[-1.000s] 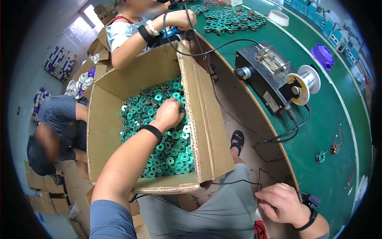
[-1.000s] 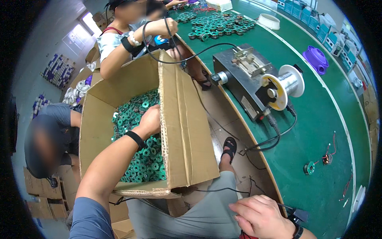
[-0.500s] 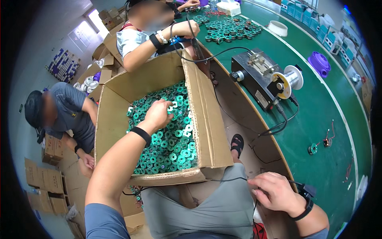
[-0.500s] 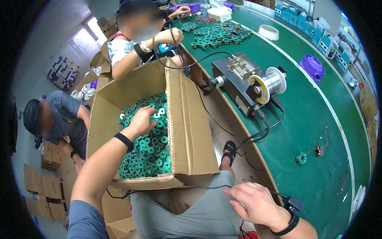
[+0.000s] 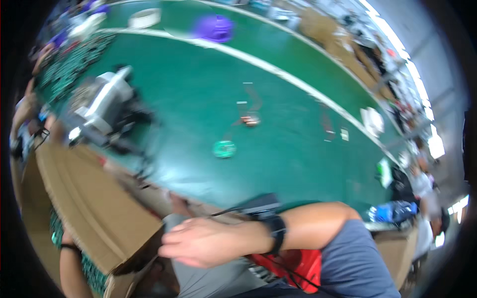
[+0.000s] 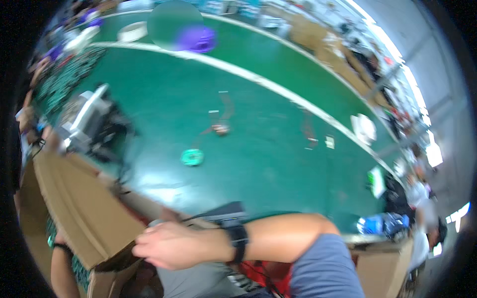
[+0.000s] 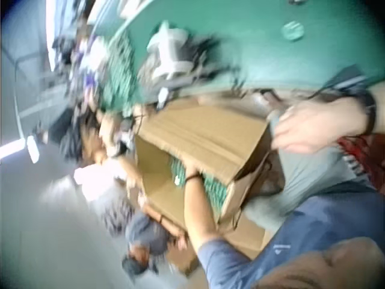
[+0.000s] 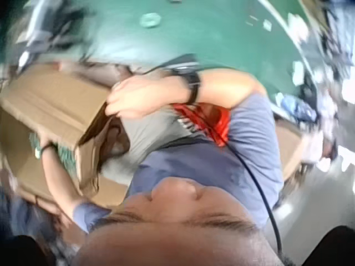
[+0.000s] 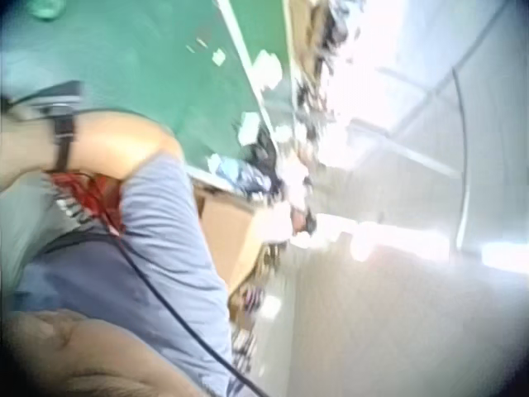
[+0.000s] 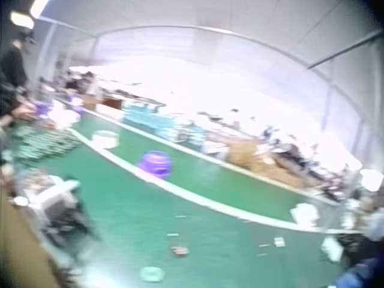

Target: The person assembles small green electronic components by threading copper wires onto electronic boards and soldering them with a soldering iron.

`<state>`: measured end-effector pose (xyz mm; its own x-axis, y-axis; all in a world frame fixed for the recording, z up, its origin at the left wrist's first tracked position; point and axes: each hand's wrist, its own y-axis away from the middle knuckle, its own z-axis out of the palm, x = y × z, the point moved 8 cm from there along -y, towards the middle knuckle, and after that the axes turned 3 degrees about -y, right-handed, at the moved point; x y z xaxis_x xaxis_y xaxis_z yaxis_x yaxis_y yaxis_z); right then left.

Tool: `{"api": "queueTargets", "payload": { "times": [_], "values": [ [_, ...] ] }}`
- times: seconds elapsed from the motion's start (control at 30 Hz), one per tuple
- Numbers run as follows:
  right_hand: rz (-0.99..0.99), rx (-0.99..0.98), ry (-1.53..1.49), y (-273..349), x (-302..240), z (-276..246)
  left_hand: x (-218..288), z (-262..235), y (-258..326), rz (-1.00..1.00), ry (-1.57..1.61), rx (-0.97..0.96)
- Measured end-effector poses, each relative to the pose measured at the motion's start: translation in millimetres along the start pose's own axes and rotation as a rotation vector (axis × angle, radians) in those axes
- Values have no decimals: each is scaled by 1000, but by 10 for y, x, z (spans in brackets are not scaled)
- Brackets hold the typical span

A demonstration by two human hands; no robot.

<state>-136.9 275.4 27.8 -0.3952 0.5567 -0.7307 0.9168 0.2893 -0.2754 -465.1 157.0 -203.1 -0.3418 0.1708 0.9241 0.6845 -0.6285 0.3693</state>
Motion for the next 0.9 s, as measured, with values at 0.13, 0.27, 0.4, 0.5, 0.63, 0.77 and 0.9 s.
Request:
{"api": "queueTargets", "payload": {
  "times": [0.13,0.27,0.4,0.5,0.63,0.77,0.9],
  "values": [
    [27,84,-13,97,41,-90,-274,1156,-555,0,43,-229],
    [16,88,-63,150,66,-76,-379,1476,-630,1,39,-300],
    [90,21,-74,133,83,-43,-426,1582,-636,2,23,-333],
    [29,55,-53,149,-3,-162,-462,1573,-625,2,6,-341],
    [-12,99,-73,164,-40,-213,-486,1517,-626,0,-21,-345],
    [-24,105,-62,164,-15,-196,-508,1469,-643,1,-42,-343],
    [-49,142,-63,153,7,-130,-539,1412,-646,1,-62,-334]
  ]
}}
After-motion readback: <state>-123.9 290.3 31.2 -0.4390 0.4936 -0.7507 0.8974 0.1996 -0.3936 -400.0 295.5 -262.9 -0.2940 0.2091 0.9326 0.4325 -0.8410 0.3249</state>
